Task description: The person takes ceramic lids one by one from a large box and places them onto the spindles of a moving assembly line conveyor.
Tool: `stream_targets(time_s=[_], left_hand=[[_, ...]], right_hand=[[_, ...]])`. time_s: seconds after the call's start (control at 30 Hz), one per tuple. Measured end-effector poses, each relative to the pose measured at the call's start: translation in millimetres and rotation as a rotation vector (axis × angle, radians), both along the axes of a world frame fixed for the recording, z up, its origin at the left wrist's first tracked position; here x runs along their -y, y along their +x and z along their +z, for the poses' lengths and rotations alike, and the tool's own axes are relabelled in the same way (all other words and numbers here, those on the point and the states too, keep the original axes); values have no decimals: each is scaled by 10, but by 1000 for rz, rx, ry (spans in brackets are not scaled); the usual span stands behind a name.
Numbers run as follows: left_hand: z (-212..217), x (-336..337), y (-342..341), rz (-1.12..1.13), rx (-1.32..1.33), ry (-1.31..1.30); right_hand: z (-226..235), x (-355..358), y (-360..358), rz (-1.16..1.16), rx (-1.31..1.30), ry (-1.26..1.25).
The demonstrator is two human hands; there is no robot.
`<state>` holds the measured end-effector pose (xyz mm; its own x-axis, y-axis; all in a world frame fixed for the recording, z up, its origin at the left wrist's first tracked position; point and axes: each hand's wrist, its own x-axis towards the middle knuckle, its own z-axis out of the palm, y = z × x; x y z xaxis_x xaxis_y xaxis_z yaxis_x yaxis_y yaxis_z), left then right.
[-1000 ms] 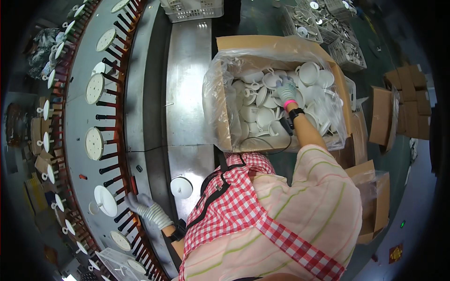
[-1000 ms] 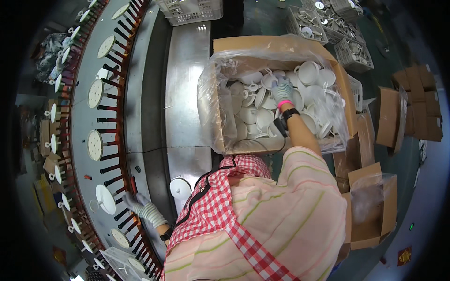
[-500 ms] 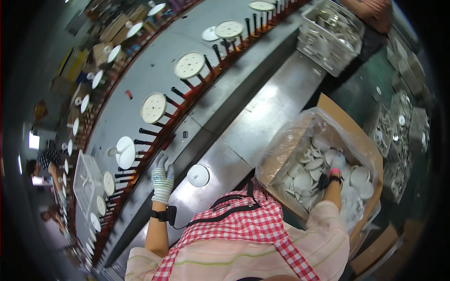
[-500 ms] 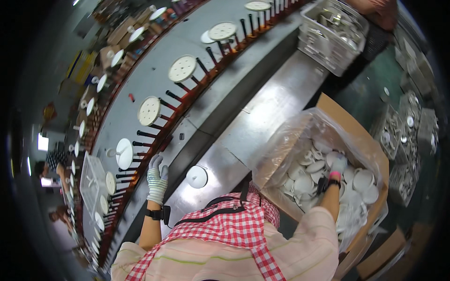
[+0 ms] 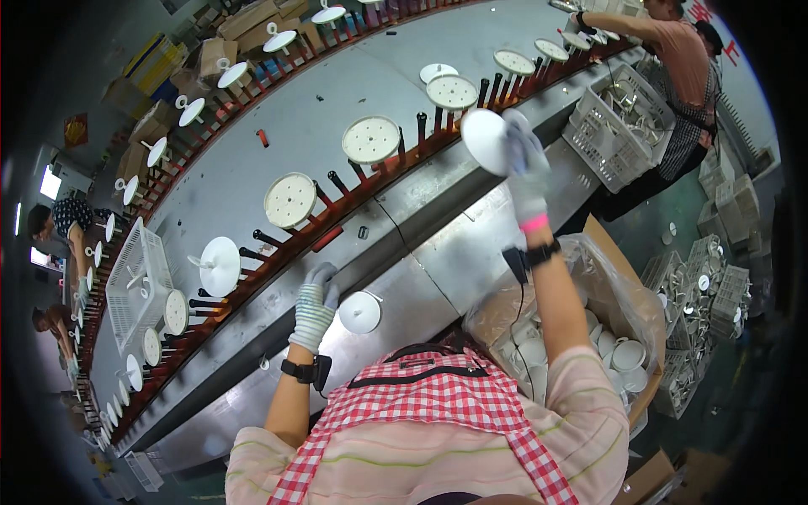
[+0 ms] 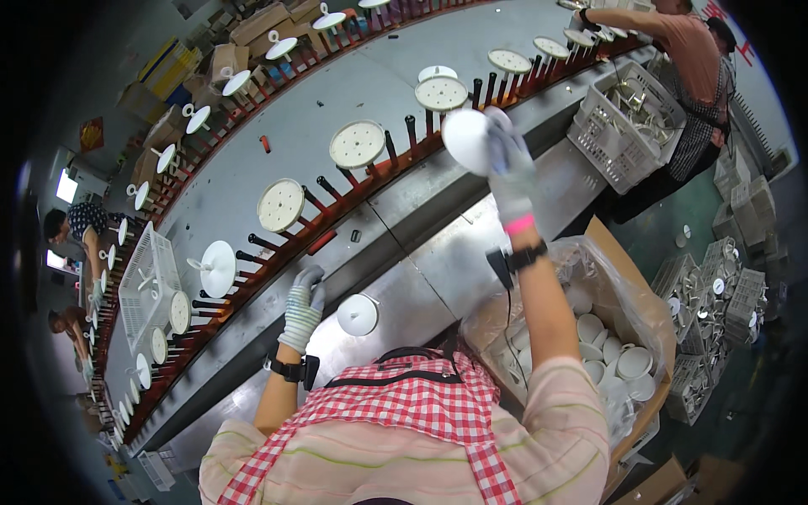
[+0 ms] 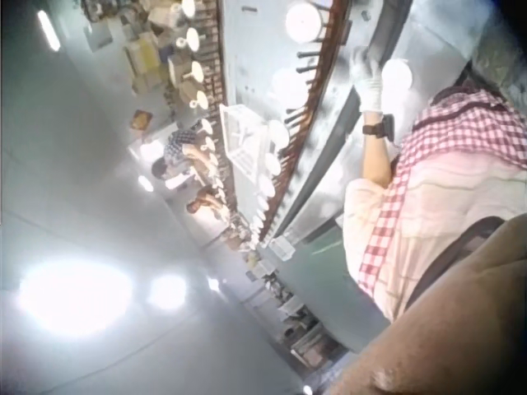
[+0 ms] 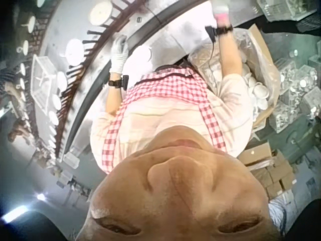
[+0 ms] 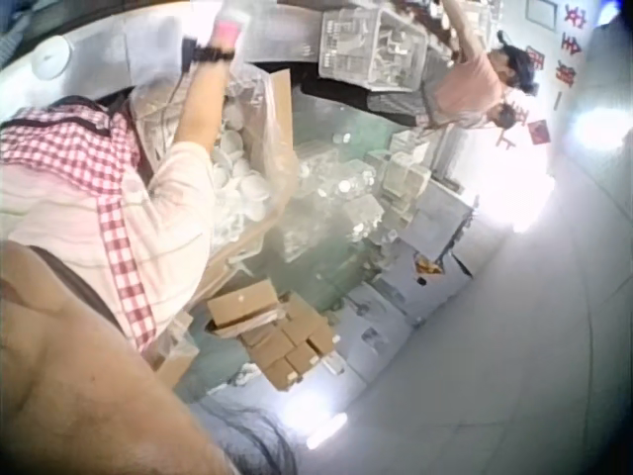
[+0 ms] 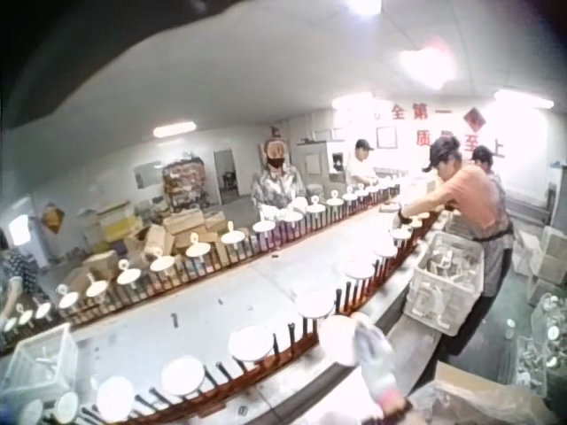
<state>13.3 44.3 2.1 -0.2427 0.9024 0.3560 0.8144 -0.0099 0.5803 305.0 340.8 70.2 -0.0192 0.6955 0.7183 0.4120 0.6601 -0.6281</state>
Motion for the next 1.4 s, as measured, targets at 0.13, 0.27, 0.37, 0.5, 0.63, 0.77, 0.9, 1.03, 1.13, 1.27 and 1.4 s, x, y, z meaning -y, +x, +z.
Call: stream_targets(time_s=[0.13,0.27,0.37,0.5,0.63,0.77,0.9,1.03,1.13,1.27,1.4], left_hand=[[124,-133,143,-33,72,38],[86,-147,113,-38,118,75],[389,-249,86,-109,211,73],[556,-1006,83,-223,-83,341],[765,-2335,10,275,288,89],[690,-2977,-553,257,449,-515],[916,-2677,-362,174,-34,-525],[727,-2578,-661,287,112,-461],[576,-2457,-733,241,-96,-334],[406,-2297,-991,129,169,-127],[534,-2000,-1115,145,236,-194]], right_hand=[[123,-788,-691,66,78,127],[-132,-1104,-1111,113,313,-9],[-264,-899,-1302,205,384,56],[-344,-468,-1468,301,428,200],[-182,-192,-1537,321,446,293],[-145,99,-1751,592,408,171],[-210,-272,-1911,408,483,-81],[-101,-399,-2525,513,693,-484],[-184,-459,-2782,519,936,-369],[-178,-358,-3024,418,1010,-376],[180,281,-2725,270,653,-392]])
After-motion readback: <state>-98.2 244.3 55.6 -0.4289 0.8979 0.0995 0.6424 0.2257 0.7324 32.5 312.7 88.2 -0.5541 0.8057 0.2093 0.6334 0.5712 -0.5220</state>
